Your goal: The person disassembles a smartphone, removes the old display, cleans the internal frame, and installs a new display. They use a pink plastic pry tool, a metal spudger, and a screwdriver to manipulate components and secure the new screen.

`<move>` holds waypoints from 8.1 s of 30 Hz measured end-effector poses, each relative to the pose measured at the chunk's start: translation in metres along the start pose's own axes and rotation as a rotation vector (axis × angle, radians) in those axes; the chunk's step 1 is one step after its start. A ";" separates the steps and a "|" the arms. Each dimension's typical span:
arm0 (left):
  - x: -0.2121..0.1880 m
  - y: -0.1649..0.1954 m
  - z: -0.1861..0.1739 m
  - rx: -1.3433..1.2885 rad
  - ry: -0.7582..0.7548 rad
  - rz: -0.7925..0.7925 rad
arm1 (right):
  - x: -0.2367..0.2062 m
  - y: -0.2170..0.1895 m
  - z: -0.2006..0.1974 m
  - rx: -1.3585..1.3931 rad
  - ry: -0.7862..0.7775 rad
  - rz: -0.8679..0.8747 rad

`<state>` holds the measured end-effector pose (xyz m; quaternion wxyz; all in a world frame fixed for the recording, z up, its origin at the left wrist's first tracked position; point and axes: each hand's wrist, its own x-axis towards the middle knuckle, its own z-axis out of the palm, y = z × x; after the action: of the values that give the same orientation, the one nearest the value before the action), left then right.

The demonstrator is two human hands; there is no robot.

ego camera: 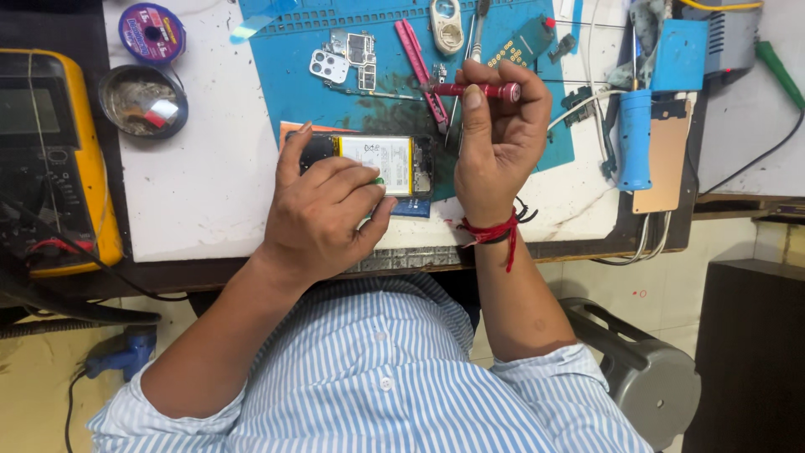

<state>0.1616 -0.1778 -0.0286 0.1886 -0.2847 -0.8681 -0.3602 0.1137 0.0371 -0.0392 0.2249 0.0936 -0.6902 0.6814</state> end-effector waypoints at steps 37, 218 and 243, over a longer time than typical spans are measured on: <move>-0.006 -0.007 0.000 -0.107 0.099 -0.106 | -0.060 -0.051 0.005 0.093 0.052 0.171; -0.012 -0.007 0.009 0.094 -0.064 -0.048 | 0.055 -0.117 0.008 -1.035 -0.778 -0.216; 0.005 -0.003 0.004 0.103 -0.253 -0.124 | 0.095 -0.130 0.020 -1.615 -1.165 -0.248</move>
<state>0.1555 -0.1748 -0.0309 0.0695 -0.2633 -0.9182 -0.2876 0.0832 0.0270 0.1195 -0.0824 0.3033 -0.9337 -0.1714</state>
